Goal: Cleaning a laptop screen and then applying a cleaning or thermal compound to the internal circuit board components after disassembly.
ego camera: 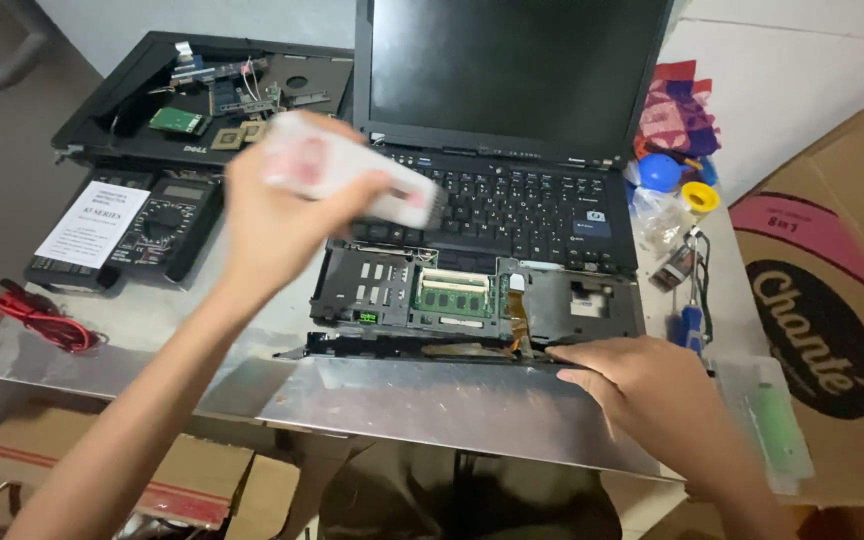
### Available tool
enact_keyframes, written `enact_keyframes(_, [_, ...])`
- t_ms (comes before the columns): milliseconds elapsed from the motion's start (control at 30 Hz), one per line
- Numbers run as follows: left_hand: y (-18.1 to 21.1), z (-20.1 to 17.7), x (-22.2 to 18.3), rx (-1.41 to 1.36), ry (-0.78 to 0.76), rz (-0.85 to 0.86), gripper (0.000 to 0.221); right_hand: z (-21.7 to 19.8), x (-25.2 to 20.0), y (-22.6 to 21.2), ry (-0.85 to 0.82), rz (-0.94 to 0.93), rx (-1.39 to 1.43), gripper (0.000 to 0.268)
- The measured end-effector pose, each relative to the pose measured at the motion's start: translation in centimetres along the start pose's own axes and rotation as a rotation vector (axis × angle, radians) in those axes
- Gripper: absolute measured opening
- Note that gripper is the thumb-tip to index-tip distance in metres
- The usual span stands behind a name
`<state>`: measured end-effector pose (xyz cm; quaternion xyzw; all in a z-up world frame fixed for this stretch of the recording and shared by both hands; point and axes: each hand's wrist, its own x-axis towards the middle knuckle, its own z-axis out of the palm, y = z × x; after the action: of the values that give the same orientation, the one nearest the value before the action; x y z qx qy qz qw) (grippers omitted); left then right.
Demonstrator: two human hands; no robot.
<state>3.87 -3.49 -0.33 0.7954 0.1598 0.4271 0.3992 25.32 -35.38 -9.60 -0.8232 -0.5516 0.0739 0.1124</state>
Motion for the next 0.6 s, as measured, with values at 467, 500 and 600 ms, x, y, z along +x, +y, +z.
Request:
enact_keyframes(467, [-4.8, 3.2, 0.9, 0.304, -0.344, -0.068, 0.018, 0.9, -0.3, 0.7, 0.209, -0.182, 0.049, 0.029])
enact_keyframes(500, [-4.9, 2.6, 0.7, 0.27, -0.337, -0.101, 0.018, 0.8, -0.3, 0.7, 0.208, -0.183, 0.05, 0.029])
enact_keyframes(600, [-4.5, 0.6, 1.4, 0.55, -0.299, -0.01, 0.019, 0.6, -0.5, 0.6, 0.183, -0.174, 0.063, 0.03])
